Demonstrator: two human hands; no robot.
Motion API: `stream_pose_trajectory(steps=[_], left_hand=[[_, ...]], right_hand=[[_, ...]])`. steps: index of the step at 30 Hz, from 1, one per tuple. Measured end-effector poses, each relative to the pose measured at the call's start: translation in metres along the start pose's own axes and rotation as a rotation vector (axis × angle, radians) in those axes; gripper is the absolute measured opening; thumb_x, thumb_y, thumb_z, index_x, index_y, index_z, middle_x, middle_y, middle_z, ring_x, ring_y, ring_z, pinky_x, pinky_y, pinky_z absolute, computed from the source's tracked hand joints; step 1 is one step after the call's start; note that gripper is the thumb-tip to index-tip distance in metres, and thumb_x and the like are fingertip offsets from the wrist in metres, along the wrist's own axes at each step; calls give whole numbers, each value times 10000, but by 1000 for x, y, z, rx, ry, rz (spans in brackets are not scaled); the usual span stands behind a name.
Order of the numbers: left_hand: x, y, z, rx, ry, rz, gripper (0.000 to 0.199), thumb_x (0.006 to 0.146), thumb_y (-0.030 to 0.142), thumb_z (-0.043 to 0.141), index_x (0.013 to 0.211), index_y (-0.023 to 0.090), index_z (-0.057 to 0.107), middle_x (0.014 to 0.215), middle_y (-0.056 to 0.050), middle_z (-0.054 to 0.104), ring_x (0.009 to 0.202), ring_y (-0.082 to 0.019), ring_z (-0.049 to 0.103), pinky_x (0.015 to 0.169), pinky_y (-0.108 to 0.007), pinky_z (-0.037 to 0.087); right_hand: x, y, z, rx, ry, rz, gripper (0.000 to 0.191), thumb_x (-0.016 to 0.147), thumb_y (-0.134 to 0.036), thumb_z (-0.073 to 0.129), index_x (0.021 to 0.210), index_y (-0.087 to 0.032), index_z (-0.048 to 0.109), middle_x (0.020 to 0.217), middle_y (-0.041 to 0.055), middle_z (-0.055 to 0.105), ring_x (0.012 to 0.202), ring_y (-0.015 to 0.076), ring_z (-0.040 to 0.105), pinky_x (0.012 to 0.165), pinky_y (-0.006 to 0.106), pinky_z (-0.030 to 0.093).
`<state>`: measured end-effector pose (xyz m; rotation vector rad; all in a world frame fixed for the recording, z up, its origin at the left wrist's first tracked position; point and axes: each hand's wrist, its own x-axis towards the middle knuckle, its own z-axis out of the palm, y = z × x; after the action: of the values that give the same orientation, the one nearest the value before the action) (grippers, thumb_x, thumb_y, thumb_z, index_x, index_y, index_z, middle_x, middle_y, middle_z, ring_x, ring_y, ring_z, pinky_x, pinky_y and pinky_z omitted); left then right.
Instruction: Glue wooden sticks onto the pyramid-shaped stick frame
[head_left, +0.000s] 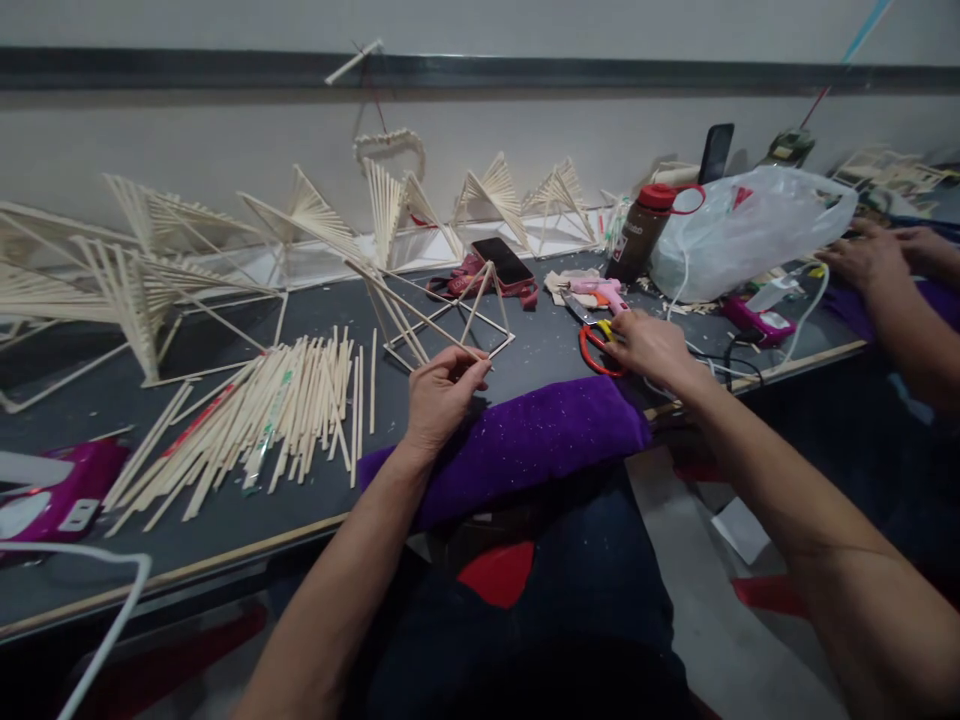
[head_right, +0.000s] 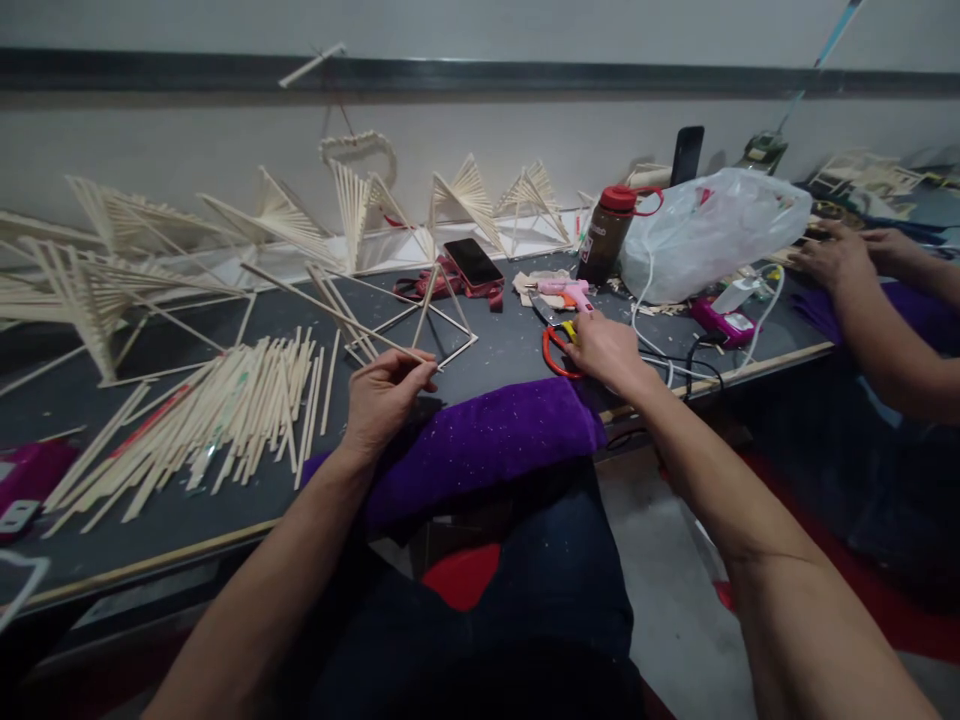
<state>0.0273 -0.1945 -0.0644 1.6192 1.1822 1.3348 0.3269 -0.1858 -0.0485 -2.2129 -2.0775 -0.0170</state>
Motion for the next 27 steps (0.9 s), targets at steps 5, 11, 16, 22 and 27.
stream_pose_trajectory(steps=[5,11,16,22,27], left_hand=[[1,0,-1,-30,7,-24,106,775,272,727,842,194,753,769,-27,727,561,-112,657,410,-167,430],[2,-3,-6,-151,45,-69,173,763,322,748,861,181,764,804,-43,735,558,-111,661,387,-161,407],[5,-1,-14,-312,94,-113,174,760,287,748,886,167,755,803,-52,738,544,-91,641,384,-146,399],[7,2,-20,-397,159,-129,241,723,284,775,918,167,696,838,-47,751,523,-92,643,362,-156,394],[11,1,-23,-412,197,-82,221,717,305,777,838,167,653,781,-34,739,529,-101,654,372,-163,397]], right_hand=[[9,-3,0,-136,-162,80,403,856,-372,564,1167,-122,616,1025,183,686,876,272,658,666,306,411],[17,3,-3,0,-183,126,733,736,-369,659,1402,-145,450,1104,165,677,913,292,653,667,315,425],[7,23,-2,595,-225,198,743,678,-222,650,1392,-128,466,913,99,684,620,160,583,524,260,397],[-19,26,-16,1178,-178,252,645,637,-273,744,1253,-211,565,871,93,671,587,139,551,477,249,365],[-55,-13,-23,1221,141,17,799,664,-388,744,1389,-341,412,948,68,615,698,143,570,586,300,442]])
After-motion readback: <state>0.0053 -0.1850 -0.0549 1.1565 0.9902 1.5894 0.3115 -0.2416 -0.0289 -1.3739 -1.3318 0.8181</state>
